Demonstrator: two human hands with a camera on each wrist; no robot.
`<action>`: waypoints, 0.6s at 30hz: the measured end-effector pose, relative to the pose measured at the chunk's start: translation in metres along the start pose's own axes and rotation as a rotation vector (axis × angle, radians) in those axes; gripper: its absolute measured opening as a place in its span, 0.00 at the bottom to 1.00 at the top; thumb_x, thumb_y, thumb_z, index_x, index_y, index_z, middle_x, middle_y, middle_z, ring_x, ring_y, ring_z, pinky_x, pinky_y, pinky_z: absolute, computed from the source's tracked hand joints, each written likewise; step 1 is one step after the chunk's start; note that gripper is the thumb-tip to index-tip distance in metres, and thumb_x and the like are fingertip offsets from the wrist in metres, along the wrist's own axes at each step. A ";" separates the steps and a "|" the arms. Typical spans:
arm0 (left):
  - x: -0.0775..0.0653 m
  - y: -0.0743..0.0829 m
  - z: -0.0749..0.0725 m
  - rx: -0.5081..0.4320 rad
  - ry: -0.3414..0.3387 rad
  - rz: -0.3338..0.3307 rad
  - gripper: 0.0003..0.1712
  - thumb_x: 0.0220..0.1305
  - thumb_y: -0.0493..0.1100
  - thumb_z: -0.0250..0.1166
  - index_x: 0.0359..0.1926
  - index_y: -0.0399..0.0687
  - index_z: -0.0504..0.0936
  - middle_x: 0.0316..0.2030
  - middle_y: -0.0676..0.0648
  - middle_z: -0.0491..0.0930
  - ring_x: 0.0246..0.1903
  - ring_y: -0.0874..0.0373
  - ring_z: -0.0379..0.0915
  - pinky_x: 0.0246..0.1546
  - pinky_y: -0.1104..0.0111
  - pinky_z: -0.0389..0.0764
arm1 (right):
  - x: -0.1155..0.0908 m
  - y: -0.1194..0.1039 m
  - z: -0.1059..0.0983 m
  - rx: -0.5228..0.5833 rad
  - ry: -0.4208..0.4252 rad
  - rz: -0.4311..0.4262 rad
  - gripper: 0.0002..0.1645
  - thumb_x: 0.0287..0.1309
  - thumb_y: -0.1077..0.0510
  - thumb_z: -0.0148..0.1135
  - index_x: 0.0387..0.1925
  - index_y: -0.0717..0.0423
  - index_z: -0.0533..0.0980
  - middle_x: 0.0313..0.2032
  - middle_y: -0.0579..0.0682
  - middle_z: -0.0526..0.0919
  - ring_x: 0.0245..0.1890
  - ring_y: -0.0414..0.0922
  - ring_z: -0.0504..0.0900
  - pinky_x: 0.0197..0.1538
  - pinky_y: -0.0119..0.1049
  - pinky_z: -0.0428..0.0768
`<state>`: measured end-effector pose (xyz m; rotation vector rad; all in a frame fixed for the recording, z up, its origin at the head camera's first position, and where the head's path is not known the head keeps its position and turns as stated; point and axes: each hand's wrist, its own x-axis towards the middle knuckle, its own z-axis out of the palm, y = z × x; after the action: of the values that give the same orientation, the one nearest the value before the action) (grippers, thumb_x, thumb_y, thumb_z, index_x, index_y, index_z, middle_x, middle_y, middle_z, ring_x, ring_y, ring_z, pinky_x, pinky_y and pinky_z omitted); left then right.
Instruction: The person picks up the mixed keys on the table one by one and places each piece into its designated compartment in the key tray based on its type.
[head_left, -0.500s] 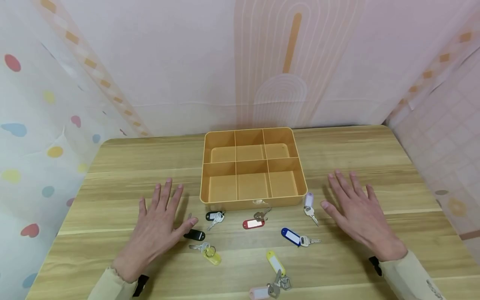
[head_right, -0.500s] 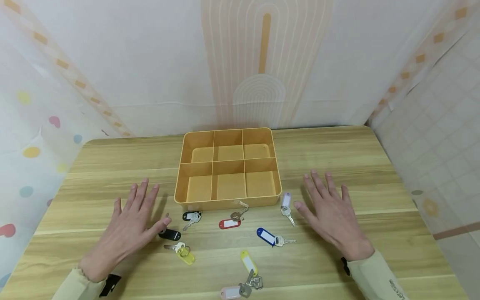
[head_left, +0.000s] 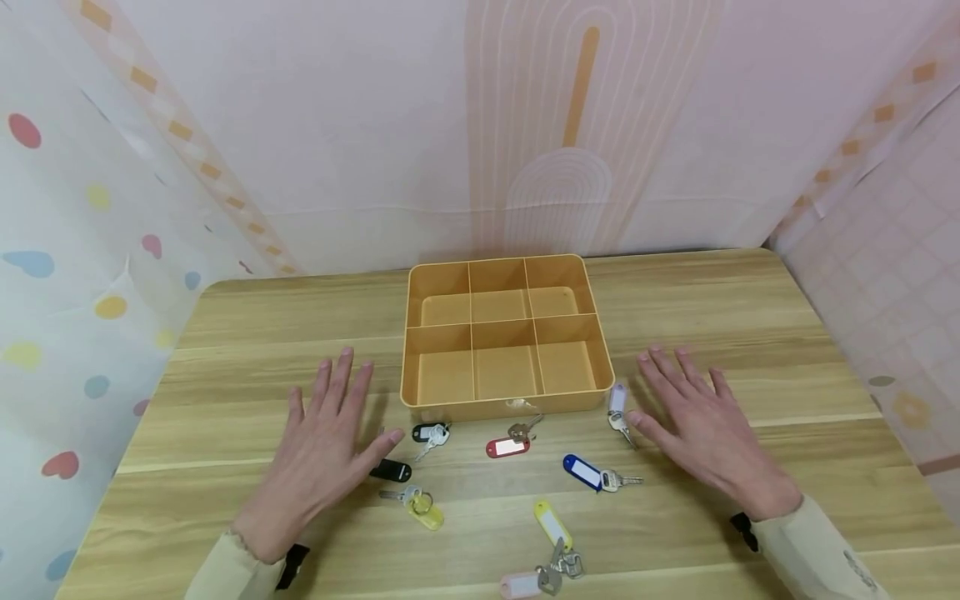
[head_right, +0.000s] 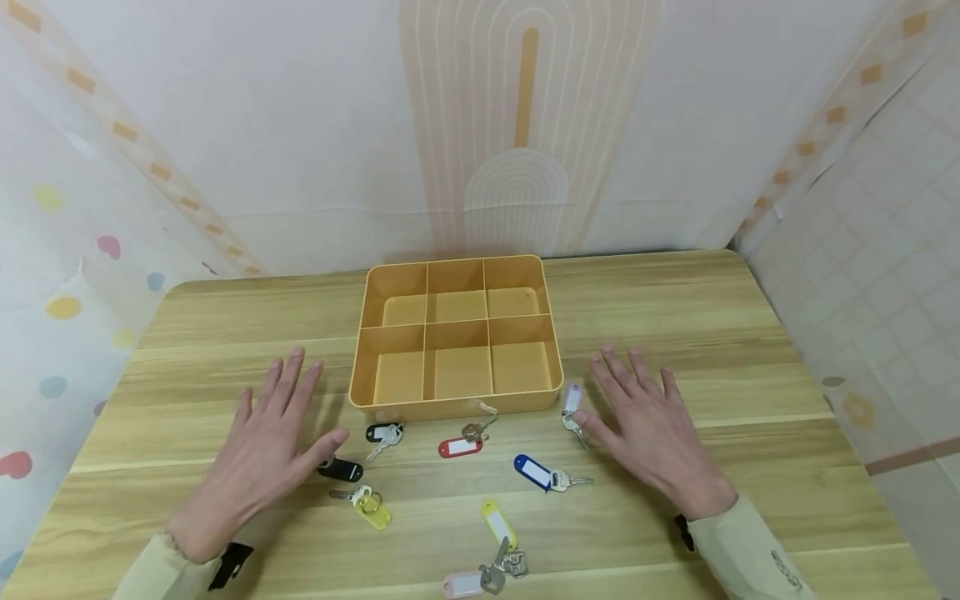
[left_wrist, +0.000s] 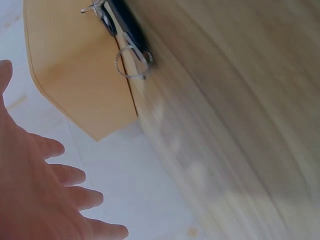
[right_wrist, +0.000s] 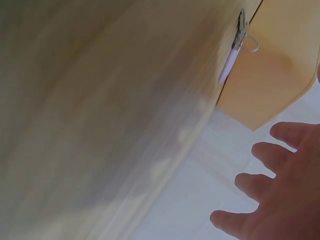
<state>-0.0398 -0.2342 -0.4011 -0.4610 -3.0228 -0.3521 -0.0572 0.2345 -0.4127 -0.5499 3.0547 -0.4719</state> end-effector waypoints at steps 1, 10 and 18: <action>0.002 0.001 0.000 -0.002 0.009 0.008 0.55 0.72 0.70 0.56 0.82 0.39 0.47 0.82 0.36 0.36 0.80 0.34 0.32 0.70 0.26 0.41 | 0.000 0.000 0.001 0.009 -0.002 -0.001 0.47 0.75 0.33 0.51 0.82 0.54 0.54 0.80 0.59 0.54 0.79 0.65 0.49 0.72 0.74 0.49; 0.014 0.013 0.000 -0.077 0.069 0.049 0.54 0.73 0.67 0.56 0.83 0.42 0.46 0.82 0.37 0.41 0.80 0.35 0.36 0.71 0.29 0.46 | 0.006 -0.004 0.008 0.160 -0.023 -0.051 0.41 0.74 0.37 0.58 0.76 0.57 0.66 0.77 0.60 0.63 0.76 0.65 0.58 0.73 0.68 0.57; 0.030 0.023 0.001 -0.116 0.009 0.044 0.54 0.74 0.69 0.54 0.84 0.43 0.43 0.83 0.40 0.39 0.81 0.38 0.32 0.72 0.30 0.43 | 0.010 -0.004 0.012 0.337 -0.008 -0.030 0.33 0.69 0.45 0.68 0.69 0.56 0.76 0.73 0.59 0.70 0.72 0.62 0.68 0.69 0.64 0.68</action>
<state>-0.0612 -0.2043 -0.3942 -0.5306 -2.9896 -0.5271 -0.0644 0.2241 -0.4224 -0.5780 2.8678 -0.9559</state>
